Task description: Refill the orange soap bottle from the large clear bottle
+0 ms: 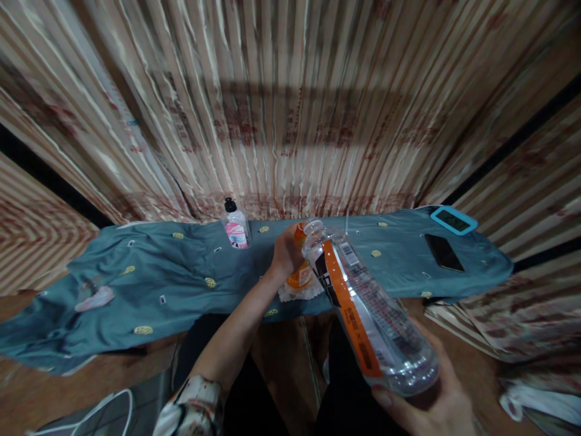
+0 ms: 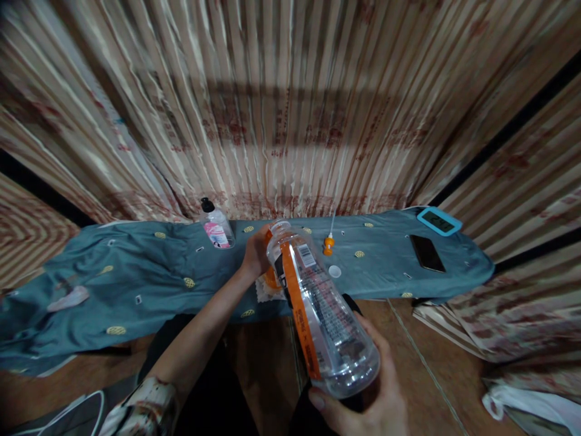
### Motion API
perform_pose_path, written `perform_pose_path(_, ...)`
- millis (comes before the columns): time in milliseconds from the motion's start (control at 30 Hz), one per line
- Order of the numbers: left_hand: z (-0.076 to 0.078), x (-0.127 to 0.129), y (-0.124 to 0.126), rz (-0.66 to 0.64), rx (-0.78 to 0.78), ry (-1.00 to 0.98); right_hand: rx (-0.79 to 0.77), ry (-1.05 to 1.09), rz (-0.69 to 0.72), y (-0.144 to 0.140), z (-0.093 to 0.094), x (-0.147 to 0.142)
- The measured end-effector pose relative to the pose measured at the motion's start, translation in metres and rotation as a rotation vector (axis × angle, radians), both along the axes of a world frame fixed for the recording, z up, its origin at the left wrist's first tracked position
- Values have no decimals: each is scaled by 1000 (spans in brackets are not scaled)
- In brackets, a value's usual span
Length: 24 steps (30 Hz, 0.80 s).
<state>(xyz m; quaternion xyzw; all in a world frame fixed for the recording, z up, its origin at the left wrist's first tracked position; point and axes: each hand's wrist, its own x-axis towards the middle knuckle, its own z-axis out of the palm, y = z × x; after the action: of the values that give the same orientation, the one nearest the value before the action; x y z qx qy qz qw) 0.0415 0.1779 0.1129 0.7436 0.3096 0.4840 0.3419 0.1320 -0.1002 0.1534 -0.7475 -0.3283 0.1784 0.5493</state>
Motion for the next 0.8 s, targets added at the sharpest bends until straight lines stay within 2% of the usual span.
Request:
perform_pose_path(200,-1,-3,1,27,2,63,27,-54,83,-7,-23,22)
perform_pose_path(267,0,-4,1,27,-1,97,45,-171,217,-9,-31,31)
perform_pose_path(367,3,-5,-1,30,-19,119,80,-354,309,-11,-38,41)
perform_pose_path(533,8,-4,-5,44,-60,138,86,-440,302,-12,-38,42)
perform_pose_path(800,5,-5,-4,61,-84,151,81,-390,275,-12,-45,43)
